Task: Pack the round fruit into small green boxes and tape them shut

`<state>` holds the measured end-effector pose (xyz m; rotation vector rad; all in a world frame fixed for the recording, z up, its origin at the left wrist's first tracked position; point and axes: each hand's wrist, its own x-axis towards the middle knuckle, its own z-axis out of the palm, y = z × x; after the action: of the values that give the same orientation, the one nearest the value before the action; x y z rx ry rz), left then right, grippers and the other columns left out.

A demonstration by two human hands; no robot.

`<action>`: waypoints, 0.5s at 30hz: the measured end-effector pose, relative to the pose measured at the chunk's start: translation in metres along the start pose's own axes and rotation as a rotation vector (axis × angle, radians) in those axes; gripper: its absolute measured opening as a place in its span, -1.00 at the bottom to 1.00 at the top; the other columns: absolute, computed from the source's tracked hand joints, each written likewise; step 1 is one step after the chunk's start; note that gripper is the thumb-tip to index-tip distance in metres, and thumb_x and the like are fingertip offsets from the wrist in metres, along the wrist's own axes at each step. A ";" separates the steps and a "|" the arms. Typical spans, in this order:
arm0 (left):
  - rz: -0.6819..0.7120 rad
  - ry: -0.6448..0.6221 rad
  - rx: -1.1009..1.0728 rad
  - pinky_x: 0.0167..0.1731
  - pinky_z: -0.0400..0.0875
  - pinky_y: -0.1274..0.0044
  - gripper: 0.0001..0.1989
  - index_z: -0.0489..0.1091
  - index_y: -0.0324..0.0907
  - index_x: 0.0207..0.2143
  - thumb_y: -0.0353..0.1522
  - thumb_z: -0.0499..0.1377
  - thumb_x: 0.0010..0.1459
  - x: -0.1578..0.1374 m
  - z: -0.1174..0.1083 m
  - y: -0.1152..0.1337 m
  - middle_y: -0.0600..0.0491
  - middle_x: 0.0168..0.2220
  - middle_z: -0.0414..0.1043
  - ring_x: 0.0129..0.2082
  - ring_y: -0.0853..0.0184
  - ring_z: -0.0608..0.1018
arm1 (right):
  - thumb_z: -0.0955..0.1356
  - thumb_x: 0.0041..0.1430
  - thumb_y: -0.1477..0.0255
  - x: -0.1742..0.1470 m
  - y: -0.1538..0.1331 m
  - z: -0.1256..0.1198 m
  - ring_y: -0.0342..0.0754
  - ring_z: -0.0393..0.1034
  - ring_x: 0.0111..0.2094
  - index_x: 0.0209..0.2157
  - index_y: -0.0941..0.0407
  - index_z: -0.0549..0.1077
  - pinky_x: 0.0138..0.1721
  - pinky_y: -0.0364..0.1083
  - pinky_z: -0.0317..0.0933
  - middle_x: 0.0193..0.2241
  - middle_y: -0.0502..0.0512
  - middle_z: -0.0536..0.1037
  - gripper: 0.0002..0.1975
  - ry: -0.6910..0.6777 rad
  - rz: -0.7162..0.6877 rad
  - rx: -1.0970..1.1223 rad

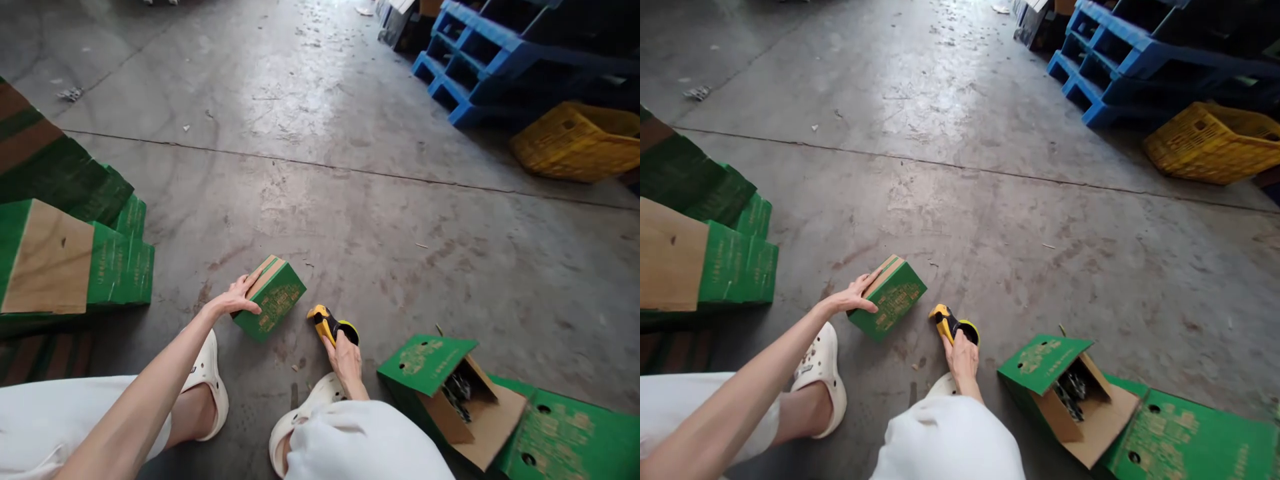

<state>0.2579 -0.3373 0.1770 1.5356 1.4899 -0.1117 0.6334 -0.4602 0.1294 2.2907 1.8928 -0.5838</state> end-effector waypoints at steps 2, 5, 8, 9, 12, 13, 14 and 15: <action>-0.015 0.013 -0.018 0.33 0.09 0.03 0.28 -0.34 0.09 0.55 0.16 0.30 -0.03 0.002 0.000 0.004 -0.20 0.55 -0.25 0.47 -0.32 0.03 | 0.25 0.45 0.15 -0.002 0.000 0.002 0.20 0.51 -0.04 -0.05 0.18 0.48 0.09 0.09 0.18 -0.13 0.31 0.62 -0.61 0.180 -0.007 0.064; -0.098 0.078 -0.038 0.32 0.08 0.03 0.16 -0.29 0.01 0.55 0.30 0.09 0.11 0.008 0.001 0.012 -0.22 0.55 -0.22 0.49 -0.30 0.02 | 0.22 0.45 0.08 -0.001 -0.024 -0.004 0.20 0.45 0.02 -0.02 0.15 0.50 0.16 0.14 0.19 -0.07 0.31 0.60 -0.54 0.309 -0.086 0.373; -0.194 0.120 -0.034 0.30 0.13 0.05 0.15 -0.18 -0.04 0.54 0.33 0.07 0.09 0.014 0.003 0.024 -0.28 0.51 -0.07 0.46 -0.31 0.10 | 0.37 0.28 -0.02 0.016 -0.076 -0.006 0.16 0.50 0.03 0.11 0.12 0.45 0.10 0.08 0.33 0.02 0.31 0.59 -0.42 0.076 -0.103 0.839; -0.209 0.130 -0.027 0.29 0.15 0.06 0.17 -0.16 -0.05 0.53 0.32 0.09 0.06 0.015 0.004 0.027 -0.30 0.49 -0.03 0.45 -0.32 0.12 | 0.42 0.21 -0.04 0.023 -0.095 -0.004 0.16 0.52 0.03 0.18 0.11 0.41 0.07 0.07 0.37 0.03 0.30 0.60 -0.33 -0.038 -0.013 0.975; -0.213 0.174 0.009 0.28 0.16 0.02 0.18 -0.13 -0.02 0.53 0.30 0.16 0.01 0.013 0.011 0.038 -0.31 0.46 0.04 0.43 -0.33 0.15 | 0.48 0.13 -0.08 0.037 -0.141 0.008 0.15 0.53 0.07 0.21 0.05 0.38 0.06 0.07 0.42 0.06 0.22 0.62 -0.25 -0.293 0.140 1.290; -0.218 0.192 0.017 0.28 0.14 -0.01 0.19 -0.13 0.00 0.53 0.29 0.18 0.00 0.011 0.015 0.040 -0.32 0.45 0.05 0.43 -0.33 0.15 | 0.48 0.13 -0.08 0.039 -0.149 0.014 0.14 0.53 0.08 0.21 0.03 0.38 0.06 0.08 0.43 0.07 0.19 0.62 -0.26 -0.338 0.157 1.360; -0.227 0.209 0.016 0.28 0.13 -0.04 0.19 -0.14 0.01 0.53 0.28 0.20 -0.01 0.009 0.019 0.042 -0.32 0.44 0.05 0.43 -0.34 0.15 | 0.48 0.13 -0.09 0.039 -0.153 0.018 0.14 0.53 0.08 0.20 0.01 0.39 0.05 0.09 0.44 0.08 0.17 0.63 -0.27 -0.360 0.163 1.409; -0.238 0.225 0.002 0.28 0.13 -0.06 0.21 -0.14 0.00 0.53 0.28 0.22 -0.02 0.007 0.022 0.043 -0.34 0.43 0.06 0.43 -0.35 0.15 | 0.48 0.12 -0.09 0.038 -0.154 0.022 0.14 0.53 0.09 0.20 0.00 0.40 0.05 0.10 0.45 0.09 0.15 0.63 -0.27 -0.365 0.164 1.442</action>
<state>0.3063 -0.3384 0.1844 1.4022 1.8490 -0.0814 0.4858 -0.3992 0.1192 2.4577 1.0782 -2.7275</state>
